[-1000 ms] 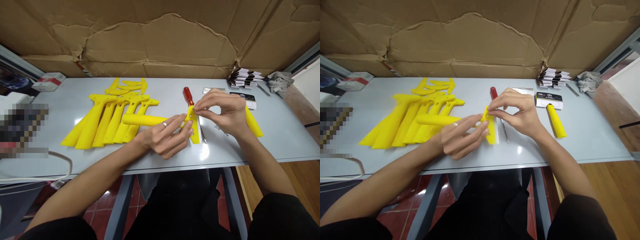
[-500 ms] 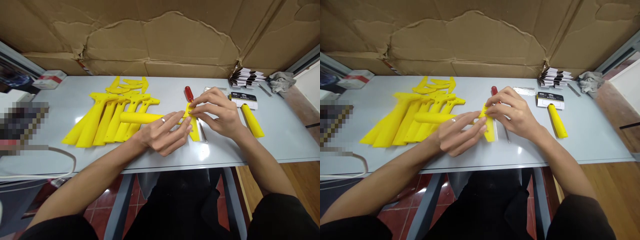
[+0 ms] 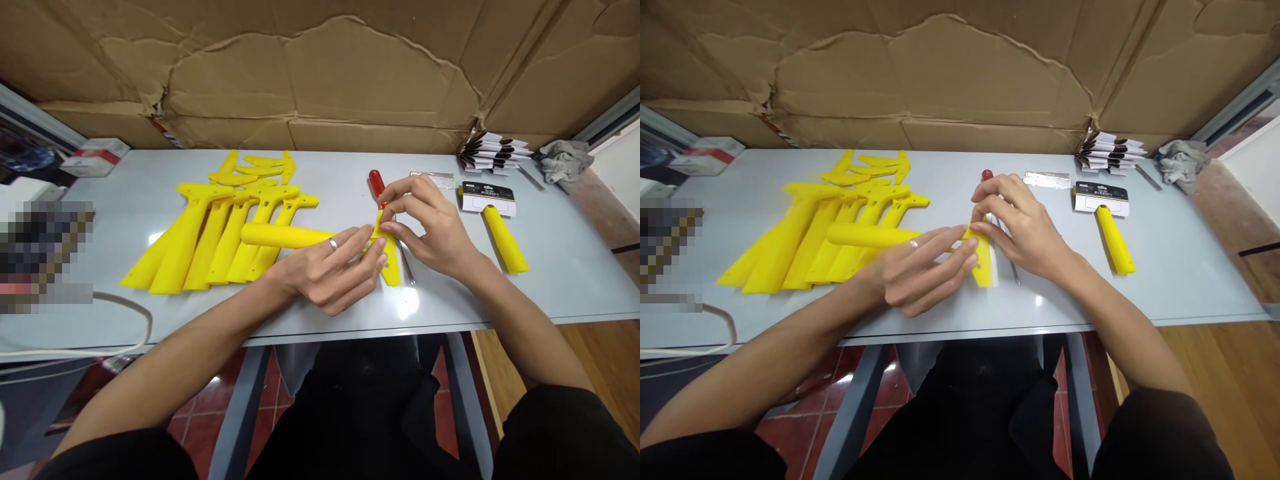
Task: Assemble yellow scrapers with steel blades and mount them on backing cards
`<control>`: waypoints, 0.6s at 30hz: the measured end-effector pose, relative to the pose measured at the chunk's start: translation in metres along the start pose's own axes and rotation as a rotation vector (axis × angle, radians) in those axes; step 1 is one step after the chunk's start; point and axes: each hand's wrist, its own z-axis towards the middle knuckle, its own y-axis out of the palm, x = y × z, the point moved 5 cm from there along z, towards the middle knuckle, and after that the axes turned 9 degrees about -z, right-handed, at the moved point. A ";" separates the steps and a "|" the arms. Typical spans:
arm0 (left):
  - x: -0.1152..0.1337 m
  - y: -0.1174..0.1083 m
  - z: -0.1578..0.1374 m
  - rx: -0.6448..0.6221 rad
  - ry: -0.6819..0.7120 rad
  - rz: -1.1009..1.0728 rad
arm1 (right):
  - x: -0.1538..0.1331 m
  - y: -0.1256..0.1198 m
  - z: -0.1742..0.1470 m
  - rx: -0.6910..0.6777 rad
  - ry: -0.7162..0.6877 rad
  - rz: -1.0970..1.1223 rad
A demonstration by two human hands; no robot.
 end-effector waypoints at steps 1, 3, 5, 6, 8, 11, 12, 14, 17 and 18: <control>0.000 0.000 0.000 0.001 -0.004 -0.006 | 0.002 0.000 0.000 -0.018 0.047 0.041; -0.001 0.000 -0.001 0.007 -0.015 -0.010 | 0.004 -0.001 0.001 -0.051 0.142 0.157; -0.002 0.000 -0.001 0.017 -0.021 -0.021 | 0.004 -0.003 0.002 -0.070 0.199 0.273; -0.002 0.000 -0.001 0.022 -0.020 -0.025 | 0.004 -0.004 0.002 -0.077 0.213 0.314; -0.002 -0.001 -0.001 0.030 -0.021 -0.033 | 0.002 -0.006 0.003 -0.082 0.220 0.347; -0.001 -0.001 0.000 0.027 -0.032 -0.023 | -0.001 -0.007 0.005 -0.061 0.180 0.297; -0.001 -0.001 0.000 0.022 -0.031 -0.015 | -0.002 -0.008 0.005 -0.039 0.147 0.266; -0.001 -0.001 0.001 0.008 -0.028 0.005 | -0.005 -0.008 0.004 0.019 0.062 0.197; -0.002 0.000 0.001 0.009 -0.027 0.019 | -0.009 -0.007 0.002 0.091 -0.063 0.055; -0.002 0.001 0.000 0.013 -0.032 0.016 | -0.010 -0.007 0.001 0.109 -0.099 0.003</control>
